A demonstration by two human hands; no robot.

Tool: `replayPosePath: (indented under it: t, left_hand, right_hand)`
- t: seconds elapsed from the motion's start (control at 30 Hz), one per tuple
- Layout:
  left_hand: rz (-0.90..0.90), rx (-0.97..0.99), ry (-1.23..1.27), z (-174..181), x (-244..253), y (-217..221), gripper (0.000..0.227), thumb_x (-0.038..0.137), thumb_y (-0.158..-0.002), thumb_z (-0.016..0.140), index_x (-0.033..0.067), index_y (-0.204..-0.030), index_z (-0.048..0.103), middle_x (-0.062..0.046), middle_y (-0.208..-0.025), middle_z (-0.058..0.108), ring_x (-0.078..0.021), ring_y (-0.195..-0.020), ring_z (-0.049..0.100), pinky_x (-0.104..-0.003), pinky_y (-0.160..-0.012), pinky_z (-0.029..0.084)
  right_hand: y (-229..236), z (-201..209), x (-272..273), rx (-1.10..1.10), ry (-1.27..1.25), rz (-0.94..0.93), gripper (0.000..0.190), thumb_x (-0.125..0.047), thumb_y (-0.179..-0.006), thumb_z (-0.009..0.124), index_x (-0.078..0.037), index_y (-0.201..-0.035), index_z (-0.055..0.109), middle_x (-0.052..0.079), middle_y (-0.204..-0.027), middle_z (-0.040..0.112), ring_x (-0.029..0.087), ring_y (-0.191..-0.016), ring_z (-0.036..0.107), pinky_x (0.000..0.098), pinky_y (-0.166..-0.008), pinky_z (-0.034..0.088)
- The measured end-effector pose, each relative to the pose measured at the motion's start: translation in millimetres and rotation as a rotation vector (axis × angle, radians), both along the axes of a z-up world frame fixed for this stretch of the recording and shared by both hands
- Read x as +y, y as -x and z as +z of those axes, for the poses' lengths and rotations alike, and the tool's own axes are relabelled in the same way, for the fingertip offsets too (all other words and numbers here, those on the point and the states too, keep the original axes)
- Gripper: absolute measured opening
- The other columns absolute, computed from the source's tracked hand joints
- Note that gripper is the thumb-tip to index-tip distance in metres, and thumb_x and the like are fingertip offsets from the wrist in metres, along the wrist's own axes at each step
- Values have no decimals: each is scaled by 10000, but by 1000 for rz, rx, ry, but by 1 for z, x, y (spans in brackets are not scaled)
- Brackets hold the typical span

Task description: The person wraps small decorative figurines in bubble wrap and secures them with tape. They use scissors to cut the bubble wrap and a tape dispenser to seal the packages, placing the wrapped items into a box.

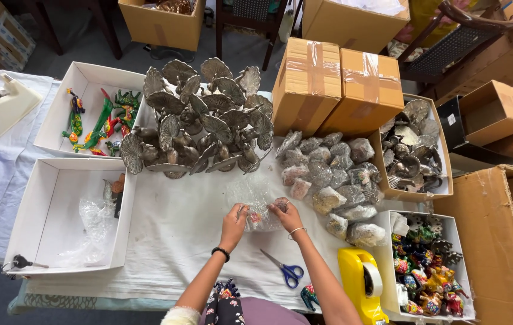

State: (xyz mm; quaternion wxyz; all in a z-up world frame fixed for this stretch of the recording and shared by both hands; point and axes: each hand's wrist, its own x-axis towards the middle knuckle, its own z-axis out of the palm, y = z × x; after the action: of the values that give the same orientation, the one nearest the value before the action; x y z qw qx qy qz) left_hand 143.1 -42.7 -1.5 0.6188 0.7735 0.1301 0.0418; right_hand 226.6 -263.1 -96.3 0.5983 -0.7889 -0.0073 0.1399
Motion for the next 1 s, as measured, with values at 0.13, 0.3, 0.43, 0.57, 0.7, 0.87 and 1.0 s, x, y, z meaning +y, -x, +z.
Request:
replayPosePath:
  t: [0.13,0.3,0.43,0.57,0.7,0.87,1.0]
  left_hand:
    - [89,100,-11,-29,-9,-10,301,308,-1007,595,38,-1103,688,-155,-867,755,-267,-729,697,-368,-714,543]
    - [163,115,16,-37,-11,-14,340,343,-1002,579,27,-1063,688,-112,-828,730,-192,-710,656,-332,-705,526]
    - [118,226,170,-33,-7,-15,372,357,-1038,531,17,-1010,680,-73,-785,692,-158,-715,587,-320,-713,506]
    - [55,232,299,-33,-6,-14,398,364,-1062,500,16,-960,663,-24,-813,658,-119,-758,539,-296,-736,491]
    - [52,226,527,-44,-7,-13,382,374,-1065,493,45,-978,667,12,-898,664,-97,-865,574,-267,-826,485]
    - [112,259,619,-53,-4,-9,370,402,-1046,524,63,-1040,670,24,-973,666,-88,-939,587,-258,-891,463]
    - [147,246,621,-23,-4,-3,330,369,-952,651,105,-1150,654,24,-1075,688,-76,-999,605,-261,-896,481]
  right_hand:
    - [-8,28,22,-7,-98,-54,218,-219,-925,726,-58,-1016,611,40,-821,747,90,-737,720,264,-695,577]
    - [-10,42,38,-67,107,-108,166,-166,-946,724,-56,-1029,632,59,-787,740,85,-679,676,275,-625,552]
    - [-10,35,38,-156,40,20,159,-159,-954,724,-49,-1036,644,54,-781,749,74,-701,680,264,-641,554]
    - [-11,47,40,-6,99,3,199,-190,-943,739,-40,-1034,645,52,-738,757,108,-667,707,279,-629,565]
    - [-9,70,39,6,220,-39,430,-229,-891,775,-80,-1251,594,135,-931,804,176,-805,757,324,-731,574]
    - [11,101,16,-580,370,168,733,-247,-900,744,-70,-1519,393,169,-1473,526,276,-1285,546,433,-1041,433]
    - [26,130,18,-721,663,711,663,-206,-838,725,-146,-1467,524,55,-1526,551,287,-1440,440,437,-1118,340]
